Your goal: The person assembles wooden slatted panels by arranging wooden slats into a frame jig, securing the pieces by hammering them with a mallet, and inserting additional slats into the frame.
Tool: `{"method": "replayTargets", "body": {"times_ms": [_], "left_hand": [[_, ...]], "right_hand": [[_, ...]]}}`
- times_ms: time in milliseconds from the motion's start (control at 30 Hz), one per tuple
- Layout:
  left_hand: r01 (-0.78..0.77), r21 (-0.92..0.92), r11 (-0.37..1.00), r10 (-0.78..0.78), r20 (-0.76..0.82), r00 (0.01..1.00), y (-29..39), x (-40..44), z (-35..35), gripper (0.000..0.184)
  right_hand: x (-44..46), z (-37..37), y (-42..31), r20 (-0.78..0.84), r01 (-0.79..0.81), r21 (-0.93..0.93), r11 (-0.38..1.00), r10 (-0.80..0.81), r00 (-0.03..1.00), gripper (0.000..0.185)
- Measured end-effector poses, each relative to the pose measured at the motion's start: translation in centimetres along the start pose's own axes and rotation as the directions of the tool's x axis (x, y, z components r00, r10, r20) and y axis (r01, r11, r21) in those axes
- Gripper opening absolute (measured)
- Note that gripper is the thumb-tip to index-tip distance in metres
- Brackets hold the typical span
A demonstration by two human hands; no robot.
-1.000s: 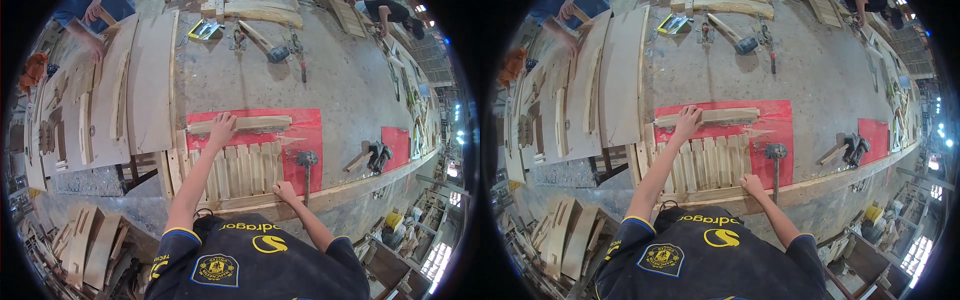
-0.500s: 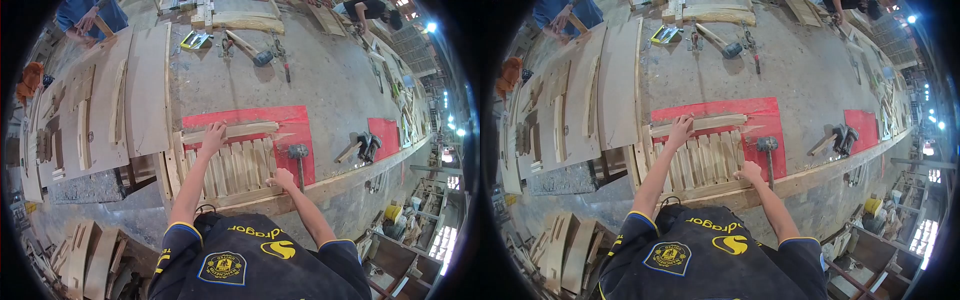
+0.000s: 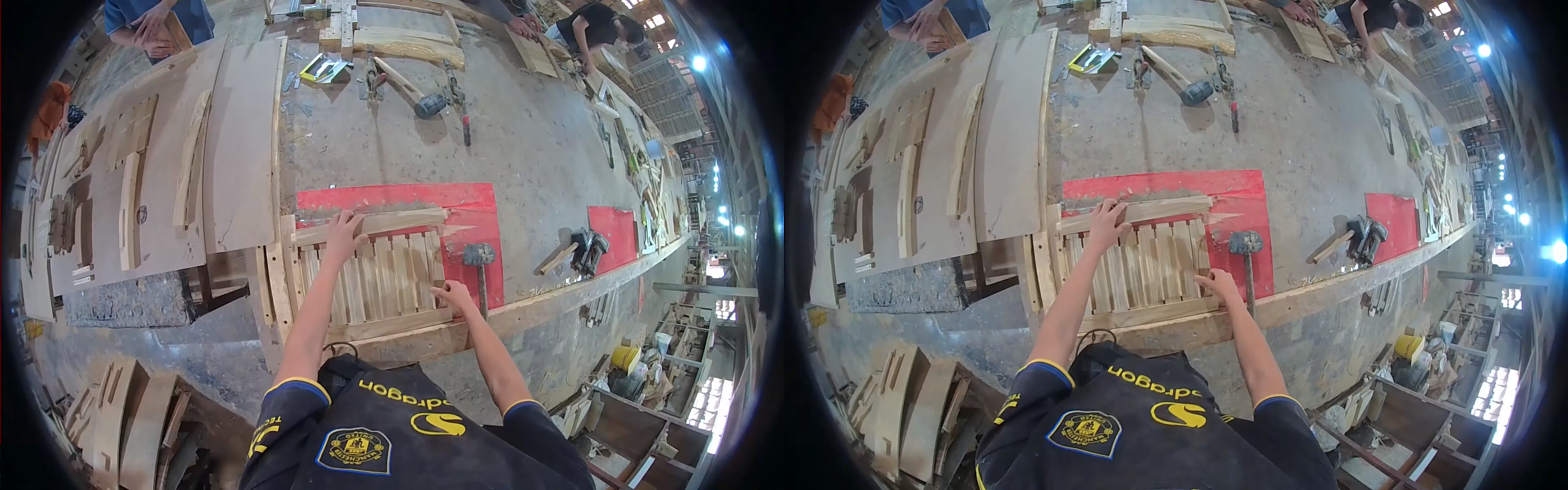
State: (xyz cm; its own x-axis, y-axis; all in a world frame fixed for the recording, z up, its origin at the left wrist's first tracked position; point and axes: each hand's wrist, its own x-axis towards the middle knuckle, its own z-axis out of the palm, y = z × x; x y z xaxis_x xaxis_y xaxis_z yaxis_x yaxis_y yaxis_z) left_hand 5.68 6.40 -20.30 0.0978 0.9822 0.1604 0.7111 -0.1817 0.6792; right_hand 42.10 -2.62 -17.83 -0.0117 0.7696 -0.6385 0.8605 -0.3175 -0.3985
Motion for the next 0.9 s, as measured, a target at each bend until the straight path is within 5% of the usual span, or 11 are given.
{"method": "replayTargets", "body": {"times_ms": [100,400,467,533,633,733,767,867,900], "left_hand": [[0.01,-0.026,1.0,-0.009,0.013,1.0,-0.1,0.2,0.0,0.058],[0.024,-0.047,0.999,-0.019,0.097,0.995,-0.3,0.7,-0.4,0.055],[-0.004,-0.06,0.998,0.011,0.111,0.994,-1.1,0.3,-0.1,0.053],[-0.013,-0.05,0.999,0.018,0.113,0.993,-1.3,0.4,-0.3,0.052],[-0.032,-0.029,0.999,0.036,0.142,0.989,-0.8,0.6,-0.8,0.052],[-0.041,-0.017,0.999,0.043,0.136,0.99,-0.6,0.4,-0.6,0.053],[-0.053,0.005,0.999,0.052,0.113,0.992,-0.7,0.6,-0.6,0.053],[-0.078,0.025,0.997,0.074,0.113,0.991,-0.2,-0.1,-1.2,0.05],[-0.093,0.024,0.995,0.09,0.115,0.989,-0.2,0.2,-1.6,0.048]], "right_hand": [[-0.1,0.5,-0.7,-0.106,-0.031,-0.142,0.989,0.016,0.994,0.057],[-0.3,-0.8,-2.9,-0.071,-0.089,-0.108,0.99,0.082,0.994,0.052],[-1.6,-1.7,-2.7,-0.651,0.037,-0.083,0.996,-0.083,0.754,0.049],[-4.4,-4.5,-3.8,-0.829,-0.341,-0.218,0.915,0.011,0.559,0.059],[-1.3,-3.7,5.6,-0.44,-0.207,0.144,0.968,0.25,0.863,0.063],[0.1,-2.5,5.4,-0.271,-0.212,0.1,0.972,0.232,0.934,0.048],[-0.9,-3.1,3.7,-0.094,-0.201,0.2,0.959,0.223,0.97,0.036],[-2.4,-4.7,2.1,-0.095,0.023,-0.252,0.967,-0.048,0.994,0.026],[-3.4,-7.5,-1.4,0.048,-0.142,-0.077,0.987,0.146,0.988,0.02]]}}
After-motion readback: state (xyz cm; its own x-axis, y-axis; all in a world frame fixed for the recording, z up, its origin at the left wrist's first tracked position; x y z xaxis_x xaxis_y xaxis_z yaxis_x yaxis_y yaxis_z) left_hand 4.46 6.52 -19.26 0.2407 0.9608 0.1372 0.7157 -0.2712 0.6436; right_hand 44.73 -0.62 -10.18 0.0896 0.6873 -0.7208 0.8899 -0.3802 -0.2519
